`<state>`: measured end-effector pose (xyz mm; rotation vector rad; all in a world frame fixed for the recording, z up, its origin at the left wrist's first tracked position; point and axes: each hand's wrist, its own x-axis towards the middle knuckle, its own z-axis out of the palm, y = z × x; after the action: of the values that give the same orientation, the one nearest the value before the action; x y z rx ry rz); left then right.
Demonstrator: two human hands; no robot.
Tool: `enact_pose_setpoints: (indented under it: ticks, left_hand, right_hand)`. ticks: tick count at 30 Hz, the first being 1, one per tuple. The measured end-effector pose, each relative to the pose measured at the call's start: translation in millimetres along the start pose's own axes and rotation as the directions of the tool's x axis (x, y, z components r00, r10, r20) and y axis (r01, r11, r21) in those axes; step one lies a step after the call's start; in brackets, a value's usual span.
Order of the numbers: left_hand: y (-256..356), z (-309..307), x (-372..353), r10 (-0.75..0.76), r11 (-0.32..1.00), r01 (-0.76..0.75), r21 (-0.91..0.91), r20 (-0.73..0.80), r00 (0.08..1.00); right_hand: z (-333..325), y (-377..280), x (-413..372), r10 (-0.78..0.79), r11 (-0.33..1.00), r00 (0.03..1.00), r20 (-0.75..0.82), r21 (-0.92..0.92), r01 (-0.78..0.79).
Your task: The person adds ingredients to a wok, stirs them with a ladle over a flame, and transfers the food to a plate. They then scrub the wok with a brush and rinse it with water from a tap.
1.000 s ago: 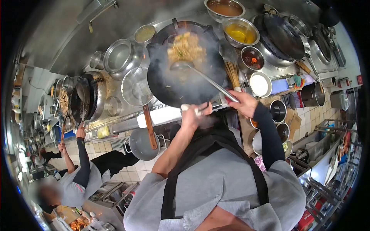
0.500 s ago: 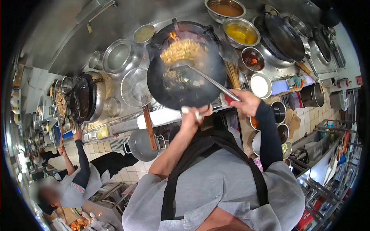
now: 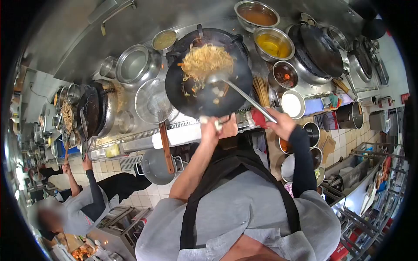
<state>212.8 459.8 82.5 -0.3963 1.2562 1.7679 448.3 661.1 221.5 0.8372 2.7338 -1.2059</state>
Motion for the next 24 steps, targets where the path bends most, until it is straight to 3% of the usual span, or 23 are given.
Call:
enact_pose_setpoints:
  ticks: [2, 4, 7, 8, 10, 11, 12, 13, 14, 15, 17, 19, 20, 22, 24]
  left_hand:
    - [8, 4, 44, 0.038, 0.997, -0.038, -0.073, -0.006, 0.999]
    - [19, 19, 63, 0.03, 1.0, -0.03, -0.008, -0.008, 1.0]
    - [20, 37, 79, 0.097, 0.995, -0.097, 0.005, -0.036, 0.995]
    - [17, 32, 90, 0.057, 0.998, -0.057, 0.004, 0.024, 0.998]
    - [20, 35, 93, -0.048, 0.999, 0.048, -0.001, 0.044, 0.998]
    - [23, 35, 86, -0.085, 0.996, 0.085, -0.015, 0.049, 0.995]
    - [26, 30, 72, -0.123, 0.992, 0.124, -0.025, 0.053, 0.991]
    - [27, 21, 60, -0.161, 0.986, 0.163, -0.033, 0.058, 0.985]
    - [20, 3, 54, -0.143, 0.989, 0.139, 0.049, 0.105, 0.984]
    - [11, -19, 47, -0.131, 0.985, 0.112, 0.13, 0.154, 0.979]
    - [2, -59, 24, -0.278, 0.956, 0.243, 0.163, 0.242, 0.93]
    - [-3, -90, 0, -0.299, 0.952, 0.271, 0.144, 0.238, 0.924]
    - [-2, -98, -5, -0.311, 0.949, 0.286, 0.136, 0.234, 0.921]
    - [4, -99, -4, -0.222, 0.972, 0.199, 0.124, 0.219, 0.95]
    - [8, -95, -3, -0.158, 0.984, 0.135, 0.114, 0.23, 0.96]
  right_hand:
    - [-28, 15, -22, -0.061, 0.992, 0.998, 0.026, -0.105, 0.064]
    - [-62, -1, -32, -0.018, 0.993, 0.992, 0.125, -0.116, 0.032]
    - [-28, 20, 15, 0.089, 0.971, 0.995, 0.043, -0.224, -0.078]
    - [-3, 38, 35, 0.132, 0.962, 0.991, 0.013, -0.245, -0.125]
    - [48, 93, 74, -0.135, 0.99, 0.969, -0.205, 0.011, 0.14]
    - [46, 73, 74, 0.13, 0.927, 0.983, -0.131, 0.367, -0.074]
    - [52, 40, 75, 0.351, 0.7, 0.936, 0.033, 0.655, -0.286]
    - [71, 26, 81, 0.376, 0.584, 0.926, -0.039, 0.786, -0.204]
    - [119, 57, 111, 0.365, 0.763, 0.879, -0.306, 0.64, -0.094]
    - [160, 74, 136, 0.334, 0.832, 0.852, -0.404, 0.551, -0.065]
    - [169, 72, 147, 0.372, 0.75, 0.882, -0.287, 0.653, -0.104]
    - [111, 27, 134, 0.349, 0.359, 0.922, 0.169, 0.884, -0.299]
    - [93, 20, 133, 0.331, 0.305, 0.926, 0.181, 0.908, -0.286]
    - [98, 10, 149, 0.308, 0.373, 0.947, 0.094, 0.904, -0.211]
    - [116, -8, 185, 0.325, 0.625, 0.928, -0.182, 0.778, -0.066]
